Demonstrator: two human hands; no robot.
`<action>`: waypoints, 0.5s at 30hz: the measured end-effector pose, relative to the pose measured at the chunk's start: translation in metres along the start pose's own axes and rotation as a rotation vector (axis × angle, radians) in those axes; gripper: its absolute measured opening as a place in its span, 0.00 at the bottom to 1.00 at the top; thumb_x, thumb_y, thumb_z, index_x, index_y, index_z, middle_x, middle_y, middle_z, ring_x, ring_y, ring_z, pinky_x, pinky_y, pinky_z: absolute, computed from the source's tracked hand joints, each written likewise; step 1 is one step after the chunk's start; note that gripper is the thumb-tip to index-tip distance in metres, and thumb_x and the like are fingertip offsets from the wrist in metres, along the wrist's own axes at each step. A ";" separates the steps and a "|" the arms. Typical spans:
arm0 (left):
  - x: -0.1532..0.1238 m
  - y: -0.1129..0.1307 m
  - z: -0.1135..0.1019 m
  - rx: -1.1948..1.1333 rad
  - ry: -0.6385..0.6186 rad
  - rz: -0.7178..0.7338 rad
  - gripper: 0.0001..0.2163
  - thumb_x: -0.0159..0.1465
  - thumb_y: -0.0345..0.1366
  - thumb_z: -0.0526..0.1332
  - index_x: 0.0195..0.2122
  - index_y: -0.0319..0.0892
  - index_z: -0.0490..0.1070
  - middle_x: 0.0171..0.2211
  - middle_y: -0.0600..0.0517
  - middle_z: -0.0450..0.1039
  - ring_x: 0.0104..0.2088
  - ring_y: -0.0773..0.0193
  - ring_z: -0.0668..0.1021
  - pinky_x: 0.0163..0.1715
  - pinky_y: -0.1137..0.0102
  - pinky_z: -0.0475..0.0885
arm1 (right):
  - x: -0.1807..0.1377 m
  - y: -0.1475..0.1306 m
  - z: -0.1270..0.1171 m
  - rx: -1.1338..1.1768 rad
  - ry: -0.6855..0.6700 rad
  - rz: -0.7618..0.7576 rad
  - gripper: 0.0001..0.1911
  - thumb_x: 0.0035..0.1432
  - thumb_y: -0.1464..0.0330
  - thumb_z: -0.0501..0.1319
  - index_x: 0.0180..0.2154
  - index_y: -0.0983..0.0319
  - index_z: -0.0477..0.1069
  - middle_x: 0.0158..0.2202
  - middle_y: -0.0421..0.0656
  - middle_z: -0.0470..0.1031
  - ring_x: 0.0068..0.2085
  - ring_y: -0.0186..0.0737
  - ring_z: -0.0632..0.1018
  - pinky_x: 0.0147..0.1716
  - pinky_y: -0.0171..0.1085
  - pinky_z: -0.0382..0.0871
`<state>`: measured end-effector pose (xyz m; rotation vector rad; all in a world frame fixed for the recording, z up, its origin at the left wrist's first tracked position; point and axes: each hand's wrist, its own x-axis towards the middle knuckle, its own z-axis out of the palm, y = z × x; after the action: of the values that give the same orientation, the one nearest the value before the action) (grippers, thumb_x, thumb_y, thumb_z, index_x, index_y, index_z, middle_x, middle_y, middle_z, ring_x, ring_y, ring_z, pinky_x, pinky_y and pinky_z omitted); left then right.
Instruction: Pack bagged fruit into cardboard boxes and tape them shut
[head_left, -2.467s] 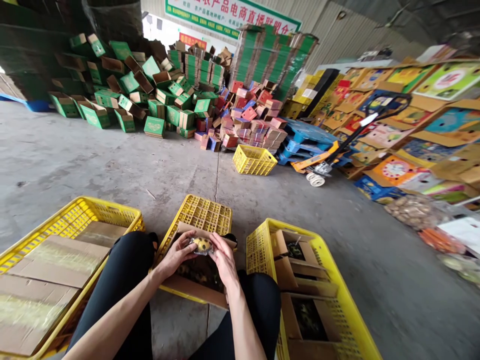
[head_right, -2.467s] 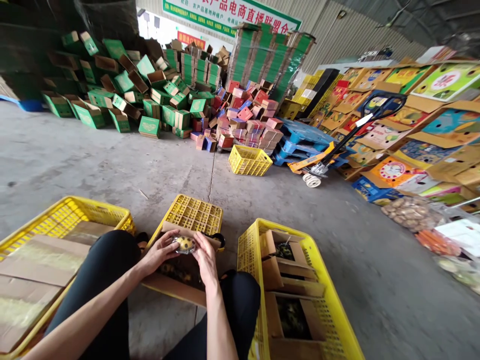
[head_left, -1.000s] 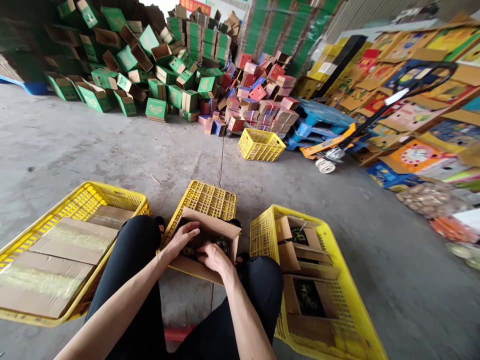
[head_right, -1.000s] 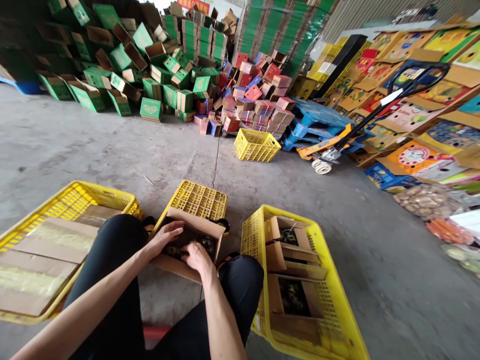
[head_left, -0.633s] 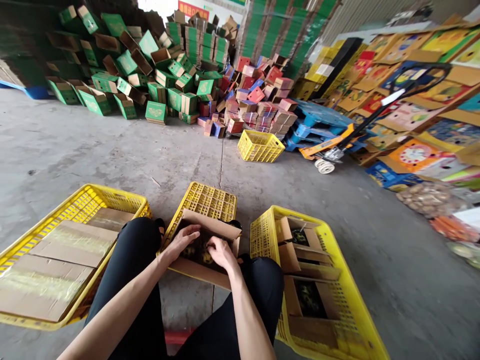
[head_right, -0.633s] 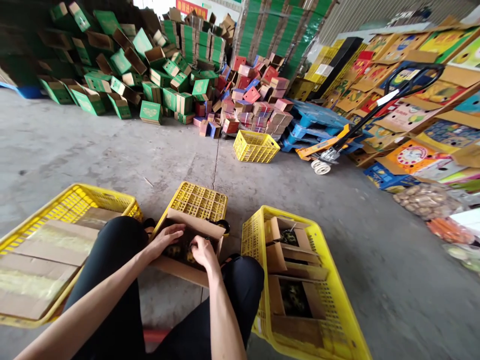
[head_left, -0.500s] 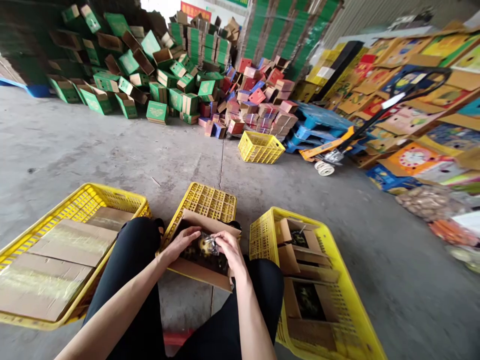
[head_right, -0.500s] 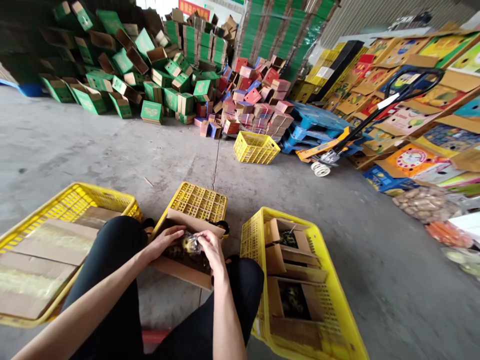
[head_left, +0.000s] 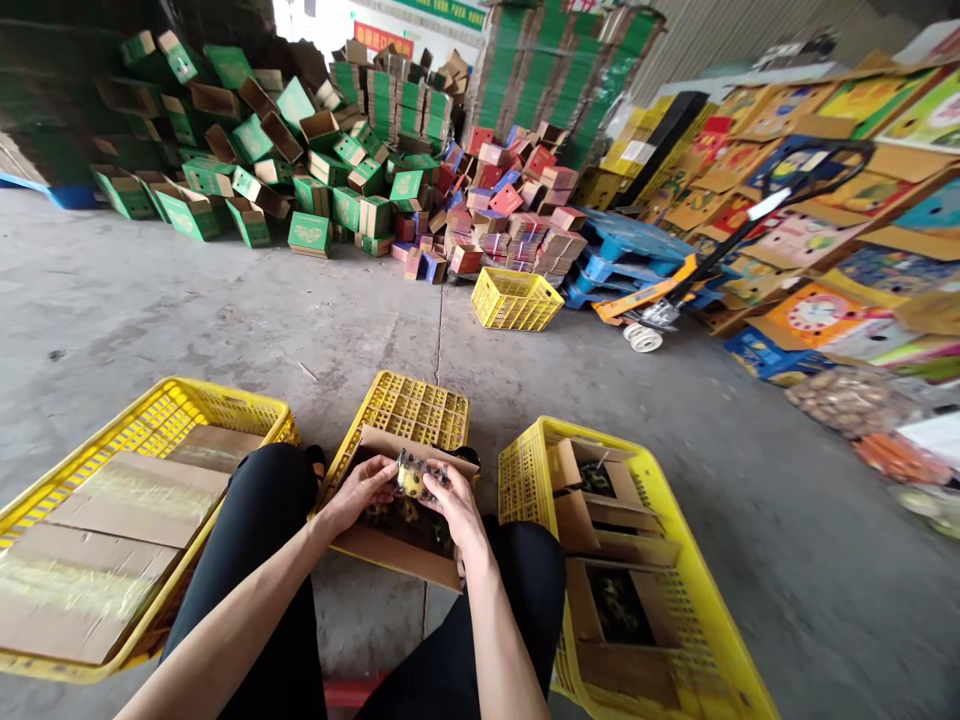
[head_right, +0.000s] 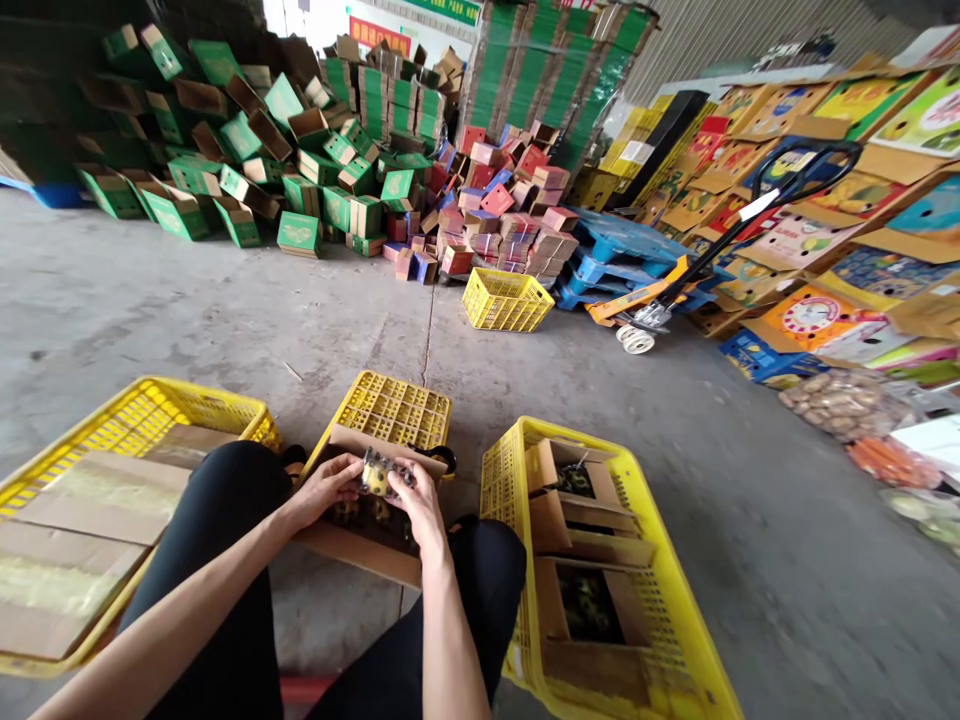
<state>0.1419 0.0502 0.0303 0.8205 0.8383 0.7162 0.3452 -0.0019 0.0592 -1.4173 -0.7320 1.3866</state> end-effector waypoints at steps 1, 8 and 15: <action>0.000 0.000 0.001 -0.004 0.006 0.002 0.27 0.56 0.60 0.76 0.40 0.42 0.75 0.36 0.49 0.83 0.34 0.61 0.84 0.37 0.71 0.75 | 0.000 0.000 0.000 0.009 0.003 0.002 0.31 0.45 0.51 0.79 0.49 0.57 0.80 0.53 0.47 0.82 0.53 0.55 0.82 0.46 0.49 0.82; -0.003 0.006 0.006 0.026 0.015 0.168 0.23 0.56 0.55 0.77 0.36 0.42 0.75 0.32 0.53 0.79 0.32 0.66 0.79 0.36 0.73 0.73 | 0.002 0.000 0.000 0.069 0.059 -0.005 0.28 0.44 0.54 0.79 0.46 0.57 0.80 0.49 0.46 0.83 0.49 0.52 0.84 0.44 0.47 0.83; -0.001 0.007 0.005 0.030 0.177 0.234 0.26 0.53 0.59 0.76 0.33 0.42 0.73 0.31 0.54 0.75 0.32 0.65 0.76 0.32 0.72 0.73 | 0.000 0.002 -0.002 0.088 0.038 0.030 0.26 0.49 0.60 0.75 0.51 0.53 0.80 0.51 0.44 0.84 0.53 0.49 0.83 0.48 0.45 0.81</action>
<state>0.1441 0.0511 0.0386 0.9010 0.9220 0.9958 0.3468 -0.0032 0.0573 -1.3869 -0.6194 1.3944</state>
